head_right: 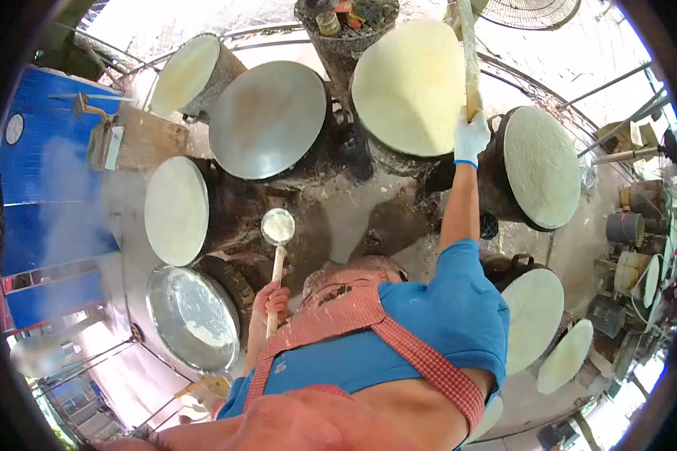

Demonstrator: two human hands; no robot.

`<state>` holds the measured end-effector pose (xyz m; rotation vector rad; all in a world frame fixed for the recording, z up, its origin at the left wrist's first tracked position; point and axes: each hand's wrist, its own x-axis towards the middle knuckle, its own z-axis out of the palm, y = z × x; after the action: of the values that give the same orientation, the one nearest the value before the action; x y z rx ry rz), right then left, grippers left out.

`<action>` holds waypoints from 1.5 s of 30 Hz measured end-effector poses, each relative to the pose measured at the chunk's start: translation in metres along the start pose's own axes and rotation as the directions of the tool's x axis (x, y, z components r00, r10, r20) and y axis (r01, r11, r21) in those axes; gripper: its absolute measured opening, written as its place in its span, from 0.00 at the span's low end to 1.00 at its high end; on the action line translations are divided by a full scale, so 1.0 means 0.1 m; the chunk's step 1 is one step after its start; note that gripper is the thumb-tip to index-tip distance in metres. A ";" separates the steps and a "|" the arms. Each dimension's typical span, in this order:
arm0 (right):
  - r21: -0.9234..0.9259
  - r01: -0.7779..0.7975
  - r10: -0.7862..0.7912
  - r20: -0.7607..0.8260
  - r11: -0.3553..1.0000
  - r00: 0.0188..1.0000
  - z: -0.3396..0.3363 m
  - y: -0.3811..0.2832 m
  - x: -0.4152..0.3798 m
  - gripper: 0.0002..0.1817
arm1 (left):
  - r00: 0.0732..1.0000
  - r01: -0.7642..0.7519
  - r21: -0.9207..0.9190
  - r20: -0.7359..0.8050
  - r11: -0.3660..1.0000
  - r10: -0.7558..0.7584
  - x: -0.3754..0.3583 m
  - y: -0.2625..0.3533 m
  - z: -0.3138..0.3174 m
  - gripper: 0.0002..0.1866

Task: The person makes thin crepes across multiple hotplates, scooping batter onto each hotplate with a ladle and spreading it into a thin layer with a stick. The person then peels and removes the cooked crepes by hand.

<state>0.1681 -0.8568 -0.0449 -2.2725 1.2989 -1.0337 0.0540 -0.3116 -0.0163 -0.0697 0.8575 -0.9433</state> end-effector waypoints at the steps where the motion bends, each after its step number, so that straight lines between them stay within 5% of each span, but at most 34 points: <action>1: -0.012 0.010 -0.010 0.002 1.000 1.000 -0.08 -0.09 -0.09 0.17 | 1.000 0.008 -0.013 0.000 1.000 -0.008 -0.01 0.04 -0.04 0.17; 3: -0.026 0.144 -0.147 -0.154 0.989 0.977 -0.26 -0.30 -0.28 0.19 | 0.992 0.075 -0.003 0.106 0.997 -0.074 -0.09 0.16 -0.11 0.17; 8: -0.004 0.325 -0.324 -0.088 0.946 0.942 -1.06 -1.40 -0.39 0.19 | 0.990 0.058 0.041 0.123 0.998 -0.062 -0.44 0.47 -0.30 0.17; 10: -0.022 0.448 -0.448 -0.018 0.894 0.894 -1.20 -1.92 -0.25 0.17 | 0.964 0.072 0.056 0.251 0.996 -0.084 -0.57 0.61 -0.40 0.18; 14: -0.068 0.824 -0.803 0.193 0.563 0.565 -0.87 -2.79 0.29 0.15 | 0.975 -0.004 0.027 0.222 1.000 -0.002 -0.80 0.83 -0.54 0.17; 15: 0.050 0.748 -0.703 0.390 0.661 0.595 -0.94 -3.19 0.27 0.15 | 0.992 -0.038 0.040 0.123 0.998 0.033 -0.86 0.86 -0.49 0.14; 18: 0.115 0.858 -0.817 0.389 0.501 0.425 -0.41 -3.78 0.42 0.15 | 0.981 -0.109 0.023 0.161 0.994 0.104 -0.95 0.95 -0.54 0.14; 23: 0.153 0.777 -0.600 0.730 0.611 0.328 0.35 -4.78 0.49 0.15 | 0.927 -0.249 -0.165 0.246 0.954 0.285 -0.95 0.96 -0.45 0.15; 29: 0.313 0.807 -0.776 0.575 0.501 0.260 1.62 -5.96 0.58 0.15 | 0.782 -0.323 -0.395 0.400 0.860 0.477 -0.73 0.90 -0.19 0.18; 30: 0.252 0.889 -0.867 0.431 0.383 0.251 1.81 -6.21 0.56 0.15 | 0.770 -0.335 -0.425 0.391 0.841 0.504 -0.71 0.89 -0.13 0.18; 35: 0.207 0.978 -0.998 0.057 -0.007 -0.019 1.98 -6.93 -0.18 0.11 | 0.743 -0.357 -0.538 0.332 0.763 0.581 -0.68 0.81 0.09 0.18; 38: 0.005 0.991 -0.983 0.122 -0.136 -0.136 2.80 -7.16 -0.75 0.10 | 0.722 -0.409 -0.583 0.263 0.702 0.640 -0.59 0.73 0.01 0.18; 39: 0.081 0.971 -0.974 -0.043 -0.224 -0.221 2.92 -7.08 -0.93 0.09 | 0.662 -0.434 -0.647 0.243 0.626 0.709 -0.56 0.62 0.15 0.18; 41: 0.216 0.943 -0.950 0.130 -0.251 -0.283 3.41 -6.96 -1.43 0.10 | 0.591 -0.696 -0.552 -0.076 0.460 0.803 -0.65 0.43 0.54 0.15; 42: 0.288 0.919 -0.954 0.052 -0.269 -0.296 3.58 -6.83 -1.65 0.11 | 0.507 -0.706 -0.635 -0.142 0.315 0.850 -0.62 0.37 0.53 0.15; 43: 0.146 0.907 -0.918 -0.023 -0.394 -0.395 3.93 -6.73 -1.81 0.16 | 0.526 -0.683 -0.642 -0.101 0.348 0.845 -0.53 0.41 0.48 0.15; 44: 0.155 0.940 -0.915 0.231 -0.302 -0.332 4.31 -6.60 -2.03 0.14 | 0.554 -0.661 -0.637 -0.058 0.397 0.830 -0.49 0.46 0.41 0.14; 45: 0.265 0.897 -0.935 -0.066 -0.354 -0.349 5.15 -6.37 -2.16 0.16 | 0.589 -0.641 -0.613 -0.007 0.462 0.808 -0.50 0.44 0.33 0.13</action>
<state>0.8596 -0.3722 -0.1145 -2.7668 -1.4815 -1.0289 0.0915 -0.2581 0.0196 -0.3123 0.7484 0.1951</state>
